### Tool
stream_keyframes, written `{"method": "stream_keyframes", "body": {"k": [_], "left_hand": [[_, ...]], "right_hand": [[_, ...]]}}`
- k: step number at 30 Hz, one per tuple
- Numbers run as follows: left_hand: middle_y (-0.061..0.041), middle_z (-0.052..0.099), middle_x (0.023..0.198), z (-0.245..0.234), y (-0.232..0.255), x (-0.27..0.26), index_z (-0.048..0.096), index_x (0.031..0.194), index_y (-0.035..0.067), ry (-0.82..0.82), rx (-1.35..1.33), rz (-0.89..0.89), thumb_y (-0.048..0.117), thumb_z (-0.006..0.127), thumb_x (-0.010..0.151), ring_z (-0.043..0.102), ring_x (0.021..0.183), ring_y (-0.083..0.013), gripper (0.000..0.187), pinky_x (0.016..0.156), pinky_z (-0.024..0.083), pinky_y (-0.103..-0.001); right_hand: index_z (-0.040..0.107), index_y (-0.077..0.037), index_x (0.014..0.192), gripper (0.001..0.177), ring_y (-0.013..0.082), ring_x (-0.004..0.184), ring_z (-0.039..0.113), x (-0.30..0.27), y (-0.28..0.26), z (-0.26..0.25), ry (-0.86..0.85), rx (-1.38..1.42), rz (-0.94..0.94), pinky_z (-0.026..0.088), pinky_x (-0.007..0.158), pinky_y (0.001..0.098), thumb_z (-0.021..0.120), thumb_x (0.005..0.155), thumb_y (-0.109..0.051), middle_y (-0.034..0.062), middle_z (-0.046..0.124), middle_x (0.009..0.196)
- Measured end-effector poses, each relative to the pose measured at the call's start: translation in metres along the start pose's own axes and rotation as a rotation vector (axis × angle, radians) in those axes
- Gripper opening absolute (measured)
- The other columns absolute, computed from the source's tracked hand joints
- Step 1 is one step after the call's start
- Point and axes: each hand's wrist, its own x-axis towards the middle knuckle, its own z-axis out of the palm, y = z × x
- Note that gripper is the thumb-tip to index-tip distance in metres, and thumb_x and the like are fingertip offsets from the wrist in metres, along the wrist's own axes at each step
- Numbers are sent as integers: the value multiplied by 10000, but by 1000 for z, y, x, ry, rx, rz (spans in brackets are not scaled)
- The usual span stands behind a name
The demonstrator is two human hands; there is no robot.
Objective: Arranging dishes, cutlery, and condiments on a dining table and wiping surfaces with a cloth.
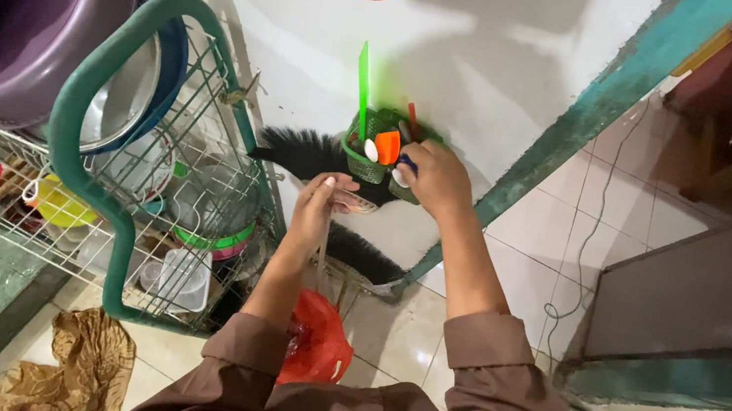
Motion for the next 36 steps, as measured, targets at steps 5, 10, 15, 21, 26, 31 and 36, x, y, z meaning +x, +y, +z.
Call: {"method": "stream_keyframes", "body": {"k": [5, 10, 15, 21, 26, 31, 36], "left_hand": [[-138, 718, 1139, -2, -2, -2, 615, 1239, -5, 3, -10, -23, 295, 450, 1069, 698, 904, -184, 382, 797, 529, -327], [-144, 715, 1146, -1, -1, -1, 613, 1246, -6, -15, -44, -12, 300, 458, 1075, 695, 919, -192, 384, 801, 524, -335], [-150, 712, 1148, -3, -6, 2, 615, 1238, -7, -31, -80, -1, 289, 457, 1080, 696, 921, -196, 372, 808, 546, -351], [-156, 717, 1144, -3, -1, 4, 615, 1229, -3, -33, -84, 10, 274, 447, 1076, 706, 897, -215, 359, 790, 536, -342], [-160, 711, 1143, -2, 14, 2, 611, 1226, -8, -14, -101, 8, 245, 458, 1070, 707, 899, -217, 335, 781, 548, -344], [-181, 709, 1171, -6, 22, 0, 614, 1247, -25, -12, -91, 49, 213, 471, 1069, 697, 941, -219, 330, 792, 553, -333], [-185, 693, 1276, -7, 24, -4, 576, 1346, -35, -251, -75, -8, 280, 486, 1056, 679, 1123, -242, 438, 1000, 535, -376]], "right_hand": [[730, -112, 1003, 201, 336, 911, 663, 2, -2, -11, -53, 13, 69, 522, 767, 466, 763, 863, -252, 85, 694, 937], [757, -98, 974, 191, 344, 876, 678, 14, -8, -44, -54, 111, 83, 532, 764, 444, 767, 850, -243, 104, 730, 965], [758, -90, 969, 201, 351, 845, 681, 26, -12, -74, -95, 95, 98, 532, 761, 431, 782, 847, -248, 117, 739, 958], [754, -82, 1028, 265, 315, 739, 677, 41, -37, -135, -48, 201, 141, 535, 714, 378, 822, 818, -229, 122, 734, 929], [780, -59, 1009, 203, 208, 674, 655, 49, -65, -193, 33, 236, 62, 499, 624, 325, 837, 843, -163, 102, 724, 818], [793, -73, 967, 143, 74, 655, 659, 52, -73, -192, -100, 403, 80, 499, 592, 242, 821, 839, -132, 11, 729, 751], [768, -27, 979, 180, 72, 676, 692, 52, -46, -130, -341, 665, 107, 563, 635, 229, 810, 830, -119, 29, 744, 788]]}}
